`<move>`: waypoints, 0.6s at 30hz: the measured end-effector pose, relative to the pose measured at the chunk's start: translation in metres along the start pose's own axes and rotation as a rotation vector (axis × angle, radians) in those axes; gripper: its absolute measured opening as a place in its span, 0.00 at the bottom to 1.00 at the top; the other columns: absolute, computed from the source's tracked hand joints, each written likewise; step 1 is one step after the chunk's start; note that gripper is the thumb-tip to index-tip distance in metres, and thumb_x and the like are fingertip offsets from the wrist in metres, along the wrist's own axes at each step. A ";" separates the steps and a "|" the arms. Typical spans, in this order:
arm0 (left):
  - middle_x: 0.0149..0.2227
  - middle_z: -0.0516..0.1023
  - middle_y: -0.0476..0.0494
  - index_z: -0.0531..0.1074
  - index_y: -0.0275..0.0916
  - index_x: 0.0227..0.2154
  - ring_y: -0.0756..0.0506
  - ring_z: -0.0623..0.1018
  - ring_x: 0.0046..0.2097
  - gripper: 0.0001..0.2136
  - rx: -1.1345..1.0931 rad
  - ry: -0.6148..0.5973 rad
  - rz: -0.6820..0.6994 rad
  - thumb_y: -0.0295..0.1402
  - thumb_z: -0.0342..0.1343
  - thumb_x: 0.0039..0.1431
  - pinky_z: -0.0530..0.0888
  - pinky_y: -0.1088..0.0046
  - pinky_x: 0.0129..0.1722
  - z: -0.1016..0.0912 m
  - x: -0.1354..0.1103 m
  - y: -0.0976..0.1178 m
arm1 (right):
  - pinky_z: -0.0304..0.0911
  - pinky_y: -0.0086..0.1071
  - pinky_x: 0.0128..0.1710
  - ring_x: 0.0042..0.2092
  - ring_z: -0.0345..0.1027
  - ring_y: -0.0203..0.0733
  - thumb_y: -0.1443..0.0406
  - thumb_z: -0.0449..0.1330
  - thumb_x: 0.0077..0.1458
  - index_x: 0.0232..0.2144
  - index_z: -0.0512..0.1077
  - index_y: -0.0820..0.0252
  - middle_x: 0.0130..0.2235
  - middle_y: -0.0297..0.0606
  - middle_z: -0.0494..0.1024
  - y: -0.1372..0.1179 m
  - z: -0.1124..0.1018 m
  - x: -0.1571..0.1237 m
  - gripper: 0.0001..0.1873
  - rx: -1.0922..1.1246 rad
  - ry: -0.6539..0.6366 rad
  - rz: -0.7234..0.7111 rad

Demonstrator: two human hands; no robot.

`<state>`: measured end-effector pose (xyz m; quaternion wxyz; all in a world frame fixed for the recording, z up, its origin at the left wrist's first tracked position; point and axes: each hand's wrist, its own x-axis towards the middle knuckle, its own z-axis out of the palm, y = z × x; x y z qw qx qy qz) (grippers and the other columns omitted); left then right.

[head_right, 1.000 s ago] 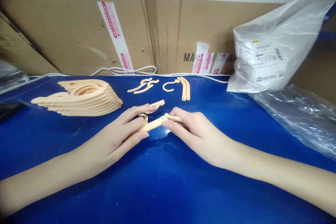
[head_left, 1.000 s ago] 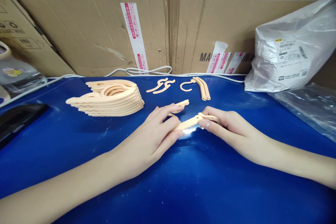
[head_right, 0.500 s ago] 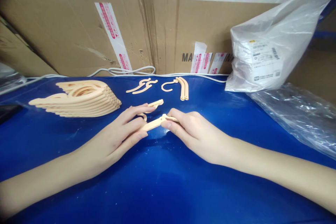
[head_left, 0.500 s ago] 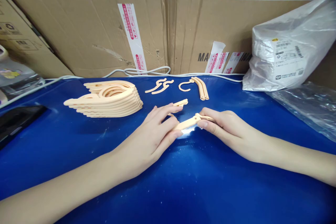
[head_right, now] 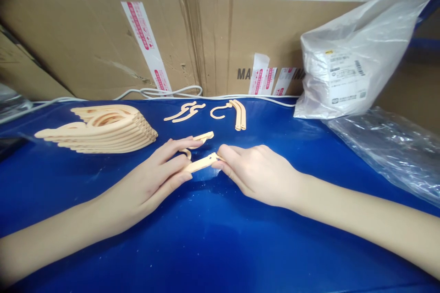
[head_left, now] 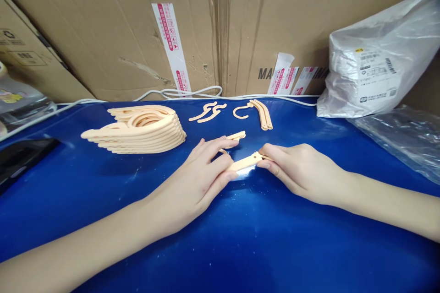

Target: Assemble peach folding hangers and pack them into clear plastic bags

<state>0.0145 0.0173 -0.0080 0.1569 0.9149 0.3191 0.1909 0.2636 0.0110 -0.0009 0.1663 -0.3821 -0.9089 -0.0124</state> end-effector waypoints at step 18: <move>0.65 0.60 0.46 0.68 0.41 0.42 0.45 0.58 0.67 0.13 0.009 -0.031 0.023 0.36 0.39 0.74 0.59 0.56 0.67 -0.005 0.001 0.002 | 0.50 0.32 0.23 0.22 0.61 0.35 0.63 0.41 0.72 0.30 0.64 0.59 0.24 0.31 0.67 0.008 -0.005 0.002 0.19 -0.551 0.172 -0.343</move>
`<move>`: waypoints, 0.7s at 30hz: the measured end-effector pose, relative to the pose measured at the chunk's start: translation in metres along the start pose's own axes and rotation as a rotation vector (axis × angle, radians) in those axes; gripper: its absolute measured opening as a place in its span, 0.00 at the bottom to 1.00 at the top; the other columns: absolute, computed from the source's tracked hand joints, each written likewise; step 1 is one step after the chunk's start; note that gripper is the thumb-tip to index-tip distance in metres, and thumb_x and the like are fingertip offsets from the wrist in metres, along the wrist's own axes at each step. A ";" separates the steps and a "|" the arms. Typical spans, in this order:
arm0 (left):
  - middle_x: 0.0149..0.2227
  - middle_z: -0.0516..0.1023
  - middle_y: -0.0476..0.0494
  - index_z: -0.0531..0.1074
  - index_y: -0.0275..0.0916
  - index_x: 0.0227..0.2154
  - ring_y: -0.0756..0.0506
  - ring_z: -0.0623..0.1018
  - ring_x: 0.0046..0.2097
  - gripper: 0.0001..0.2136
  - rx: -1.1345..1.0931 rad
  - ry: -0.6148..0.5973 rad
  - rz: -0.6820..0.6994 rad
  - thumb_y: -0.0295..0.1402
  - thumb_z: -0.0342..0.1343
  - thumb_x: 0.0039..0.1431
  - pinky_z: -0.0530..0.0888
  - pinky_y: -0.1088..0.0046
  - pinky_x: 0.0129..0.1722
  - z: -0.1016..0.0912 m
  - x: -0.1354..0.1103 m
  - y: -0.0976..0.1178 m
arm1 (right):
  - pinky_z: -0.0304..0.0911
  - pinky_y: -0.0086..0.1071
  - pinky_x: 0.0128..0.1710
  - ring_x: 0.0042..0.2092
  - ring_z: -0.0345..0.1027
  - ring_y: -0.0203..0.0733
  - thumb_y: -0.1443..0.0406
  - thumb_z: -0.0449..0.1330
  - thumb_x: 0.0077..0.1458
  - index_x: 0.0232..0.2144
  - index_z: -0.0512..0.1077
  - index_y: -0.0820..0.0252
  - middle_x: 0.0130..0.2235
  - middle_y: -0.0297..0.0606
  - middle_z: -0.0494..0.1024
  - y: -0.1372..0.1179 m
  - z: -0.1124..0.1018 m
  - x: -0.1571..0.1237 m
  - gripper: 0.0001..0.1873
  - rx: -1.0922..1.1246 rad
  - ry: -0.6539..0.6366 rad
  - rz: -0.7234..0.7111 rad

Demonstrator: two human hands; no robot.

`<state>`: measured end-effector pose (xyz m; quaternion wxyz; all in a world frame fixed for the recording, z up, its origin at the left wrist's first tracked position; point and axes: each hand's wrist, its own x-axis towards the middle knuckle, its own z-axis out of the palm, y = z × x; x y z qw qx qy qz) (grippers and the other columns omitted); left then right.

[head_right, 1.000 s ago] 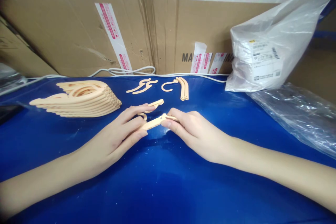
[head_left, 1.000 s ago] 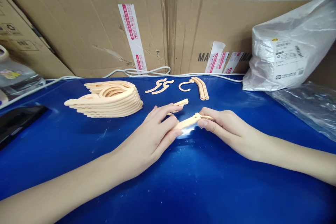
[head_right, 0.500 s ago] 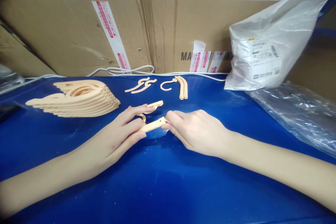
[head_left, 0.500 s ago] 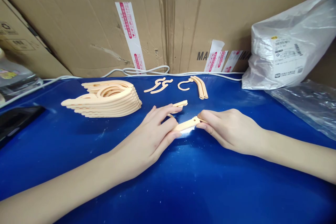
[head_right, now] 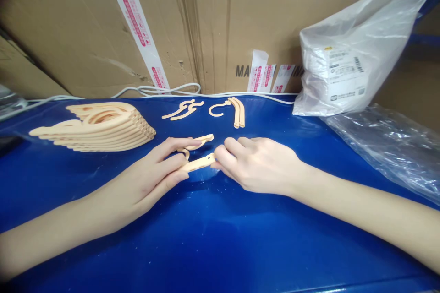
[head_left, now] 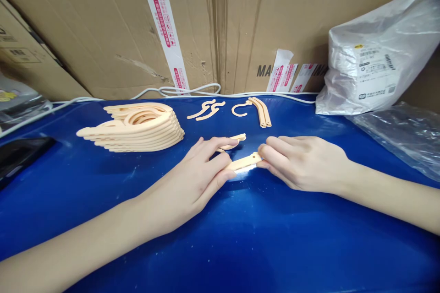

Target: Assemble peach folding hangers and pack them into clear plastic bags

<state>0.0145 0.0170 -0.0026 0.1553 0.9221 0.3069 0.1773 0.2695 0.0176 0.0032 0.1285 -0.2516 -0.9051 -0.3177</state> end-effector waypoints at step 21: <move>0.65 0.60 0.45 0.68 0.42 0.43 0.42 0.61 0.66 0.12 0.005 -0.014 0.000 0.36 0.40 0.74 0.58 0.47 0.67 0.001 -0.001 -0.002 | 0.51 0.33 0.22 0.21 0.60 0.36 0.65 0.43 0.71 0.28 0.64 0.59 0.24 0.32 0.66 -0.004 0.005 0.001 0.19 -0.009 0.019 -0.021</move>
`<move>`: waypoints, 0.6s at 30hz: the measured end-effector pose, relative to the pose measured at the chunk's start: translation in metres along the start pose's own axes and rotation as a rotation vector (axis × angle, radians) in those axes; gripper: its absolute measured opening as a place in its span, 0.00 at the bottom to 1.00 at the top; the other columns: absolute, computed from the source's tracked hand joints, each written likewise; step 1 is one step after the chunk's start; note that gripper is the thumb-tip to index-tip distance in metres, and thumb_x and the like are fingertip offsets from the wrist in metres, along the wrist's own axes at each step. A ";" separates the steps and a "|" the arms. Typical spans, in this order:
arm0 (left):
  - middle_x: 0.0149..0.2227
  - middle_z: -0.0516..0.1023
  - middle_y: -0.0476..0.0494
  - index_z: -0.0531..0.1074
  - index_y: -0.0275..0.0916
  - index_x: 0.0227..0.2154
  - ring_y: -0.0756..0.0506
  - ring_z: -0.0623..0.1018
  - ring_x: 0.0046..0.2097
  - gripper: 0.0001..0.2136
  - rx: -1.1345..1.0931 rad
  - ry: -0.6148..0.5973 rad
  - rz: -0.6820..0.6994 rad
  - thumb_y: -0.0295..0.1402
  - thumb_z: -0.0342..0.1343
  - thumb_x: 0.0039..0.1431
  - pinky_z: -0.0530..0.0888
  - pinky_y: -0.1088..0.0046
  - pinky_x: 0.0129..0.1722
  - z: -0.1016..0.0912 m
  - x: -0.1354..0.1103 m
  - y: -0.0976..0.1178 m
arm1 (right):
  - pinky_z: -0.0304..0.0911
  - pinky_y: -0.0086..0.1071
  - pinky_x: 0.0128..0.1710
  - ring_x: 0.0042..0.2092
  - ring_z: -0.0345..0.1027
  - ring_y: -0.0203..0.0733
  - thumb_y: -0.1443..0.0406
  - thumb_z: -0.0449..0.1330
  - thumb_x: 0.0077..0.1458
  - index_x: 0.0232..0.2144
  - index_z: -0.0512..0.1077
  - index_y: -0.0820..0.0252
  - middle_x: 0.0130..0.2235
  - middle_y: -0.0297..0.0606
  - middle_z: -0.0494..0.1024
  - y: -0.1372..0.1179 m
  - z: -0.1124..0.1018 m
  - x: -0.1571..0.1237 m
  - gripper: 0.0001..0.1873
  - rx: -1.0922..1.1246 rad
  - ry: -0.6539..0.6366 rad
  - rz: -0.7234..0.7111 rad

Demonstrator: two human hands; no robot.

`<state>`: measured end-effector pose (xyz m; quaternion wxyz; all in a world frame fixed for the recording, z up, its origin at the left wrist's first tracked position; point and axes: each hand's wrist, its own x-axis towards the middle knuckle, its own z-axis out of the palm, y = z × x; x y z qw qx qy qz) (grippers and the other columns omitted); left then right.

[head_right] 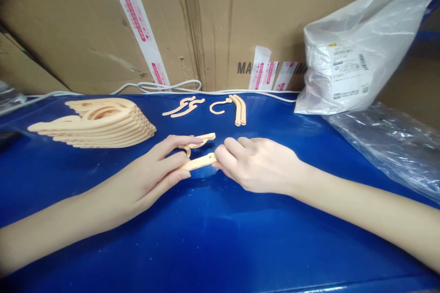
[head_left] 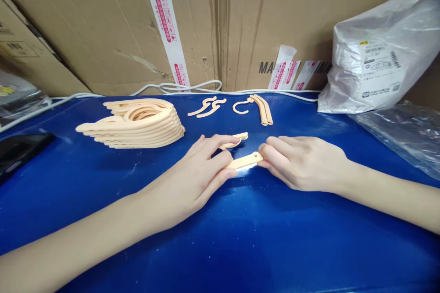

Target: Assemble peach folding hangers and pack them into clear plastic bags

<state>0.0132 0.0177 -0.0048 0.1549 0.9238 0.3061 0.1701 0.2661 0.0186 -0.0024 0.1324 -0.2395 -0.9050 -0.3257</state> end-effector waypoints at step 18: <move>0.62 0.65 0.42 0.67 0.40 0.35 0.42 0.61 0.66 0.13 0.001 -0.032 0.052 0.36 0.41 0.73 0.56 0.50 0.68 -0.001 0.000 -0.001 | 0.52 0.31 0.24 0.22 0.61 0.33 0.63 0.47 0.68 0.26 0.66 0.60 0.23 0.31 0.67 -0.002 0.000 0.000 0.18 0.092 0.066 0.034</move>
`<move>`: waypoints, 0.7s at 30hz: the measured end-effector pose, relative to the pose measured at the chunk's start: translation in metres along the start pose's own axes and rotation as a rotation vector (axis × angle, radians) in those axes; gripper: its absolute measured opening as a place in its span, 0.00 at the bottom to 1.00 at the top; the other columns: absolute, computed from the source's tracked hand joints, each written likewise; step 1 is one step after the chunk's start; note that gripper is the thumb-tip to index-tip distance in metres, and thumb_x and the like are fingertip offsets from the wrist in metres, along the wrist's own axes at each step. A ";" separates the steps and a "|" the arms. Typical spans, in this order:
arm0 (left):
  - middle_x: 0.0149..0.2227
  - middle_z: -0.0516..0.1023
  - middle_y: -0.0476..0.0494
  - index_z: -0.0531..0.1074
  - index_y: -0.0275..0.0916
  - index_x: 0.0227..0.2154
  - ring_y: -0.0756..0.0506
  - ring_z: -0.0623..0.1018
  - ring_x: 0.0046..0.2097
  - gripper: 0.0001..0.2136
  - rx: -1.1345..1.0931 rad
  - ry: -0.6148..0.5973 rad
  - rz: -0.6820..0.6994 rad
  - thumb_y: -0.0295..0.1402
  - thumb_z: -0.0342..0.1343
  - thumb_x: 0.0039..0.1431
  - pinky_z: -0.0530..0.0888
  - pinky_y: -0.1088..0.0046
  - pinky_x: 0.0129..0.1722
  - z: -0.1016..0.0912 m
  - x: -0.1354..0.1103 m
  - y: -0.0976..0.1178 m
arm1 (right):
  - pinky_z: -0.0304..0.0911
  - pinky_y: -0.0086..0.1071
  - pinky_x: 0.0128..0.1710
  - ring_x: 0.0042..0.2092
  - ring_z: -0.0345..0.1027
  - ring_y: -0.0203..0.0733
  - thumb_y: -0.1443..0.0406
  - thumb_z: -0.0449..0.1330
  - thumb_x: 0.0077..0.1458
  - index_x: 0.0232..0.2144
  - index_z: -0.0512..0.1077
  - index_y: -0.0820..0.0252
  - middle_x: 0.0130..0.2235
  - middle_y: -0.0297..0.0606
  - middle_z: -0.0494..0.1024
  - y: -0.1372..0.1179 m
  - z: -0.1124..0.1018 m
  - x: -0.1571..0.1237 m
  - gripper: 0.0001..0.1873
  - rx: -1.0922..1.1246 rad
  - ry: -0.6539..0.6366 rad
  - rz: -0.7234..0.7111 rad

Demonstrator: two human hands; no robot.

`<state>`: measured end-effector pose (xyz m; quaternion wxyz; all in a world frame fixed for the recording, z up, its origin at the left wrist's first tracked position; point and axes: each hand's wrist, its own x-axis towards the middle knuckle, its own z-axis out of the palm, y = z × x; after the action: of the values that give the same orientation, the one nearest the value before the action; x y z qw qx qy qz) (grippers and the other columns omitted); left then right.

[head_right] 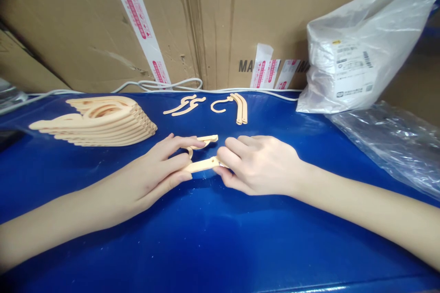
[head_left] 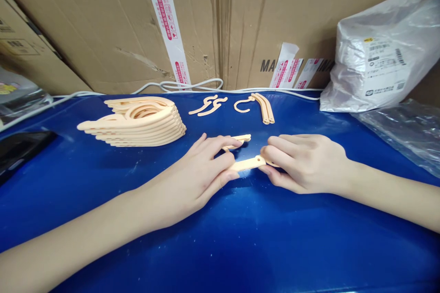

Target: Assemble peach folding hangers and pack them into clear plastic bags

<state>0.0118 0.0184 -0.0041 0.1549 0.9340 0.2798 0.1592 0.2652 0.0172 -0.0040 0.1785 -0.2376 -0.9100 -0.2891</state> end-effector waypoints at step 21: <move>0.63 0.63 0.43 0.66 0.42 0.36 0.42 0.61 0.66 0.12 -0.055 -0.025 -0.018 0.35 0.40 0.73 0.52 0.44 0.69 -0.001 -0.001 0.001 | 0.51 0.30 0.24 0.22 0.60 0.33 0.61 0.49 0.66 0.25 0.66 0.59 0.23 0.30 0.68 0.001 -0.001 -0.001 0.17 -0.002 0.007 -0.014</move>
<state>0.0118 0.0171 -0.0030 0.1855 0.9287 0.2819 0.1538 0.2668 0.0171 -0.0037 0.1793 -0.2306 -0.9108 -0.2919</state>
